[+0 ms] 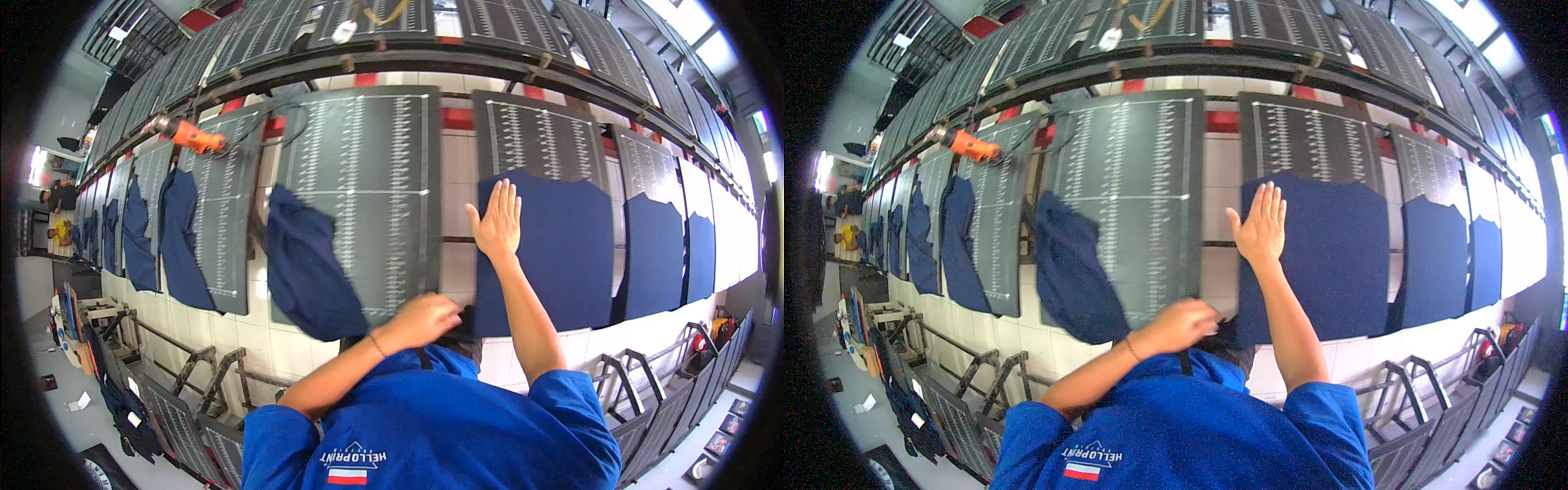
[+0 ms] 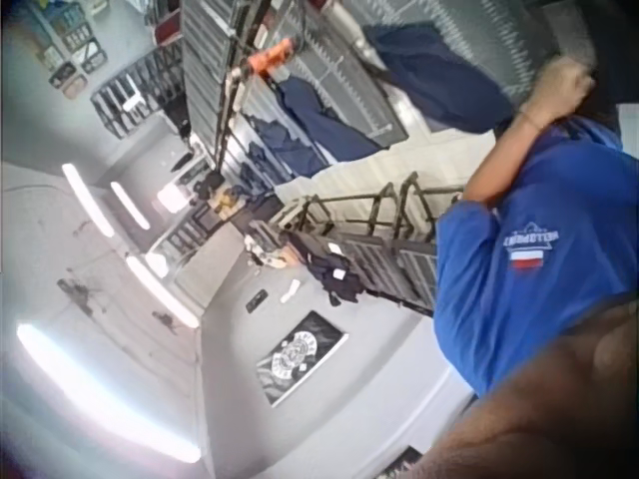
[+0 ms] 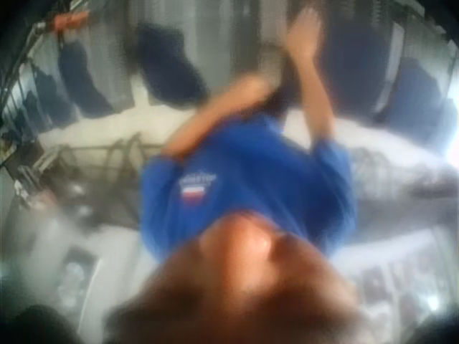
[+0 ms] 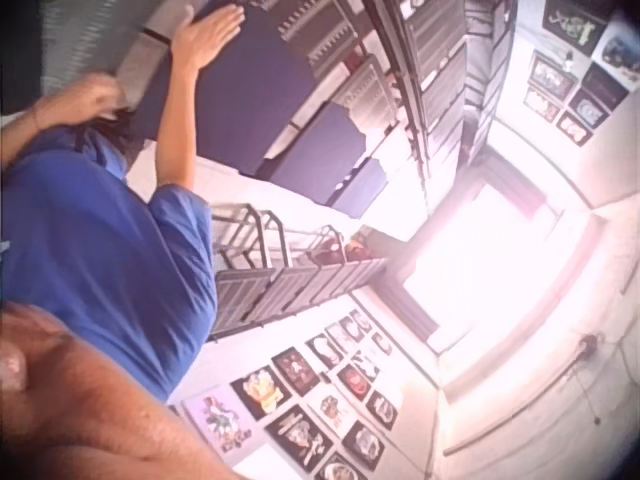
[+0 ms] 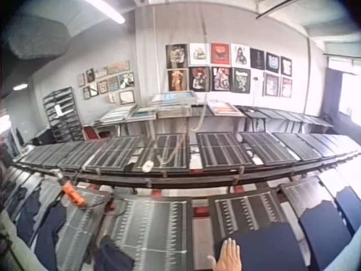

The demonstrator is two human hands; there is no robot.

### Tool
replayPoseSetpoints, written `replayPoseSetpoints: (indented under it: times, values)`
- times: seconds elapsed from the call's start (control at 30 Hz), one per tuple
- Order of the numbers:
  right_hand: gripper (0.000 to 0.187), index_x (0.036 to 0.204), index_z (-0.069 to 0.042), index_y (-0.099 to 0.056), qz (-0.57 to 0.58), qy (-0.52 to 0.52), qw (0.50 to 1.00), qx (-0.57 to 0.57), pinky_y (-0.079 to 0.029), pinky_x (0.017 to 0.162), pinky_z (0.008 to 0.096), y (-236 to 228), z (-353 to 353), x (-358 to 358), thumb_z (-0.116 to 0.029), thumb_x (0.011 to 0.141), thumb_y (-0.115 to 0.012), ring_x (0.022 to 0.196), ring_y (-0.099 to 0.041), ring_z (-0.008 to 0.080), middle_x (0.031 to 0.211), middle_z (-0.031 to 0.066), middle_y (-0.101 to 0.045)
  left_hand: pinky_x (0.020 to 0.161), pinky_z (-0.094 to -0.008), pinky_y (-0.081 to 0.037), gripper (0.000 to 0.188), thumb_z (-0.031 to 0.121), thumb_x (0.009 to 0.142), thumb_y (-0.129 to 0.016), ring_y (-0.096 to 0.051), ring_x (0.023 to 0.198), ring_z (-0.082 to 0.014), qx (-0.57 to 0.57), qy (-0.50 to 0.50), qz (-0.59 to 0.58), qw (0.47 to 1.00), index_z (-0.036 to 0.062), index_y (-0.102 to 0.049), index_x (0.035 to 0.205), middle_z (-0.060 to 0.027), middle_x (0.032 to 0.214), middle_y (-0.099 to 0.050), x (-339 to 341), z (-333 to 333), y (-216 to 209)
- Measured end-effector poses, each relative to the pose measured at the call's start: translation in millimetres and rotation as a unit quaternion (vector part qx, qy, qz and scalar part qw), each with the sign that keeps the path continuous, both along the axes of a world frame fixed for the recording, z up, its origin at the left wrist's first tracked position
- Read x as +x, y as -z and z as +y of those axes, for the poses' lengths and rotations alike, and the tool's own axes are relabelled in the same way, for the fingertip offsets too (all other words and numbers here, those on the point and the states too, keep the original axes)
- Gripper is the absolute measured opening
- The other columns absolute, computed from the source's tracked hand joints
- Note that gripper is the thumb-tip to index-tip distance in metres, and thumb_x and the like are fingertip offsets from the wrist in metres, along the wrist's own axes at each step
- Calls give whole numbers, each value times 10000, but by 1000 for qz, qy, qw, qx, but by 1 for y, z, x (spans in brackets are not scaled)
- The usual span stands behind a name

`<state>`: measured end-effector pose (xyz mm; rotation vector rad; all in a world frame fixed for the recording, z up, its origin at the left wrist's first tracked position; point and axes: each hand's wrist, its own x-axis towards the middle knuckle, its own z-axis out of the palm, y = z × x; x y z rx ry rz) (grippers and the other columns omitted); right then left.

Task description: The person aligns navy blue shirts onto a series of industrial printing platens by hand, smoothing the fabric and folding the sleeves to prepare them for printing.

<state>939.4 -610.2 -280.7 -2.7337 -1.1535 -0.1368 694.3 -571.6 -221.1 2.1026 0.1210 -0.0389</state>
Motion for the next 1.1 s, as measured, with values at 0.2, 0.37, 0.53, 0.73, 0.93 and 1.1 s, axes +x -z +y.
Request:
replayPoseSetpoints:
  times: [0.2,0.37,0.53,0.73,0.93,1.1]
  values:
    - [636,1401,16,-416,28,33,990,131,-260,1133,476,-12,-3,-198,-313,901,-631,1400,-297,404,1489,261,-344,700,-405,-467,49,19,852,-581,-569,752,-318,181,-450,-87,870,34,-604,893,-129,795,-564,-200,137,-8]
    - [464,1175,-59,-584,218,-183,950,132,-387,961,451,-83,46,-337,-306,805,-714,1148,-515,336,1203,140,-579,884,-449,-434,398,-35,751,-592,-542,989,-362,255,-388,-63,884,44,-590,1140,-156,1035,-590,-278,169,-4]
    - [167,853,-47,-638,277,-204,929,138,-464,805,398,-52,75,-392,-211,880,-647,881,-619,298,908,95,-650,969,-450,-398,285,46,738,-694,-516,1148,-342,266,-232,-96,931,86,-645,1016,-118,1161,-579,-281,178,-15]
    - [202,941,0,-550,437,-36,852,285,-468,689,354,-155,77,-359,-196,957,-596,731,-608,255,806,171,-626,783,-367,-445,140,140,842,-688,-606,836,-265,67,-157,-214,962,41,-591,861,-88,857,-622,-237,199,-99]
    - [292,993,-40,-628,223,-185,952,-102,-515,744,396,-324,56,-302,-235,798,-724,890,-670,388,878,198,-689,570,-370,-405,341,279,845,-731,-522,612,-337,10,-63,-151,986,42,-491,898,-145,685,-545,-213,210,-211]
    - [228,938,-22,-659,183,-115,967,135,-492,708,354,-404,1,-261,-96,723,-633,725,-647,267,760,162,-646,694,-492,-505,276,130,775,-712,-645,791,-391,366,-127,-80,919,110,-532,983,-146,801,-664,-212,239,-232]
